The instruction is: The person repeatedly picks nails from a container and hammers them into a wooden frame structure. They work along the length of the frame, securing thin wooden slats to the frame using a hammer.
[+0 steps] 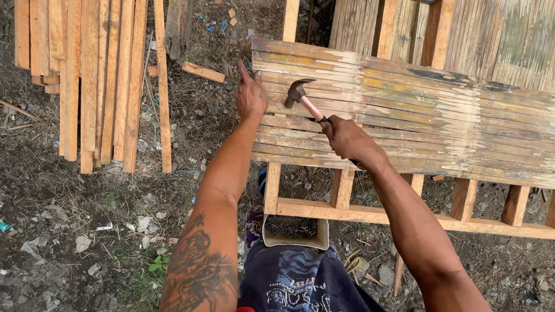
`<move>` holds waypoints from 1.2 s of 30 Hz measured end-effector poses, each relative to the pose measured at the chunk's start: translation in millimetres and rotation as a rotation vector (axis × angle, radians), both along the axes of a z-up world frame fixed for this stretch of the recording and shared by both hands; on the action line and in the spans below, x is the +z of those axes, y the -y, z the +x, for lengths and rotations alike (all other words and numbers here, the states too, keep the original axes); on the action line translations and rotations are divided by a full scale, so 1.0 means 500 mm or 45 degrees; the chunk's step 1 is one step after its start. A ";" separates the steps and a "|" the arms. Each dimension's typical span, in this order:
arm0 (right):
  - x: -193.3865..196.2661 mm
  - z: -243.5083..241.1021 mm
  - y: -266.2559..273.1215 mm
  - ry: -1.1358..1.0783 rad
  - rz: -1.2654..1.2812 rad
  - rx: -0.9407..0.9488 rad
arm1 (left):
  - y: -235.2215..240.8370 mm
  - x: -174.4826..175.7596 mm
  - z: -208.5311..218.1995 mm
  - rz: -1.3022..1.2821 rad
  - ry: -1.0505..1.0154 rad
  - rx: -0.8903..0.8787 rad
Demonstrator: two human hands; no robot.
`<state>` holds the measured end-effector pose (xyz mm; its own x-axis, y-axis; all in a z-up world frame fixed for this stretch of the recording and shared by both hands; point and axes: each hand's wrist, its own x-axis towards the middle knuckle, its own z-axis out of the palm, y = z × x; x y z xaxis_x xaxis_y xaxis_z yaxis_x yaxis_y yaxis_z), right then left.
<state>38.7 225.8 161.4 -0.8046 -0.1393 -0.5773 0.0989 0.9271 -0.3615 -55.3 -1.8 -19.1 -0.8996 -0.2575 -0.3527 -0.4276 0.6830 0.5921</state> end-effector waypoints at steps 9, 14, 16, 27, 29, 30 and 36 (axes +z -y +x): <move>0.012 -0.027 0.020 0.035 -0.039 -0.038 | -0.009 -0.002 -0.045 -0.003 0.124 -0.042; 0.031 0.090 0.038 -0.493 -0.253 -0.122 | 0.006 -0.043 0.011 0.007 0.000 -0.060; 0.030 0.119 0.053 -0.770 -0.361 -0.098 | 0.006 -0.047 0.004 -0.046 -0.087 -0.073; -0.094 0.156 0.028 -0.638 -0.335 -0.199 | -0.005 -0.060 0.013 -0.067 -0.020 -0.067; -0.112 0.159 0.027 -0.831 -0.532 -0.011 | -0.004 -0.071 -0.005 -0.053 -0.004 -0.075; -0.118 0.157 0.037 -0.895 -0.611 0.185 | 0.001 -0.076 -0.007 -0.040 0.019 -0.067; -0.088 0.119 0.074 -0.342 -0.191 -0.250 | 0.002 -0.093 -0.001 0.000 -0.050 -0.049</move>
<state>98.4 188.8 117.6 -0.9445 -0.0339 -0.3268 0.1532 0.8345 -0.5293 -55.8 -2.6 -65.8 -0.9220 -0.2221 -0.3171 -0.3774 0.6984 0.6081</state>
